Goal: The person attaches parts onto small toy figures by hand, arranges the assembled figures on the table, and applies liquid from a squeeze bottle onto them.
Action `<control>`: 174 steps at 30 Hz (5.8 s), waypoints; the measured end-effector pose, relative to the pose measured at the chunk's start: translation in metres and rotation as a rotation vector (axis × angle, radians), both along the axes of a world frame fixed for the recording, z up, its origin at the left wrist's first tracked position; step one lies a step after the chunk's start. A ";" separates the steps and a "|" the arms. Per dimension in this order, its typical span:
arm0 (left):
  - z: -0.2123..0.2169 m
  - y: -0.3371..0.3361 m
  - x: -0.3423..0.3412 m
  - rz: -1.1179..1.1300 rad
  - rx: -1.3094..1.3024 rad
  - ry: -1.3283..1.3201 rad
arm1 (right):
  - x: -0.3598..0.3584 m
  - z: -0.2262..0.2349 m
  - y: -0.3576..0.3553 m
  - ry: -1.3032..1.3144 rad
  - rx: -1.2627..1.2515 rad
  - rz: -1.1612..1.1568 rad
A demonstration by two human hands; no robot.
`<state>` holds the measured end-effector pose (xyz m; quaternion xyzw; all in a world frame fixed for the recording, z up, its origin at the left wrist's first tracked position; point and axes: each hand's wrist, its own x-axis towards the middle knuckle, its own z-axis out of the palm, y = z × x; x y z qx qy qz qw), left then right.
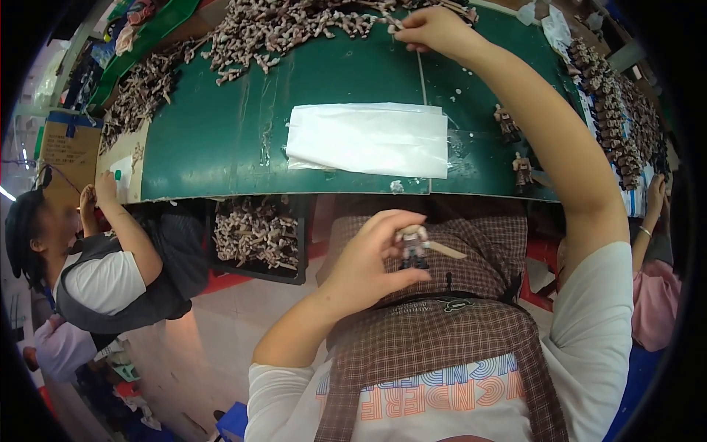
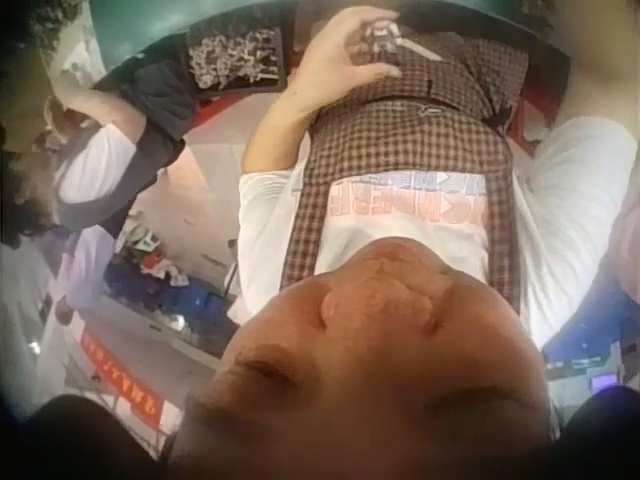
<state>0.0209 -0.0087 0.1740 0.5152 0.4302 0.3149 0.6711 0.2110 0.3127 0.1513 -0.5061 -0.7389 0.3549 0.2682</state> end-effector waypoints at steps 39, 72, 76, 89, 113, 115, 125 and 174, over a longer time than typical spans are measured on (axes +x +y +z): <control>-0.009 0.001 -0.020 0.403 -0.086 -0.467 | -0.012 0.047 -0.178 -0.005 0.107 0.079; -0.006 -0.006 -0.007 0.239 0.105 -0.576 | 0.018 0.047 -0.263 0.152 0.608 0.428; -0.014 -0.006 -0.005 0.269 0.200 -0.461 | 0.017 0.050 -0.268 0.147 0.597 0.444; -0.017 -0.003 0.004 0.555 -0.115 -0.529 | 0.003 0.035 -0.263 0.086 0.516 0.355; -0.042 -0.017 0.018 0.632 -0.351 -0.651 | -0.003 -0.003 -0.274 -0.011 0.680 0.337; -0.042 -0.018 0.019 0.635 -0.367 -0.661 | -0.002 -0.007 -0.277 -0.003 0.679 0.324; -0.066 -0.031 0.019 0.618 -0.519 -0.727 | 0.004 -0.018 -0.292 -0.094 0.717 0.334; -0.010 -0.019 0.006 0.218 -0.291 -0.440 | -0.024 0.042 -0.142 -0.131 0.439 0.151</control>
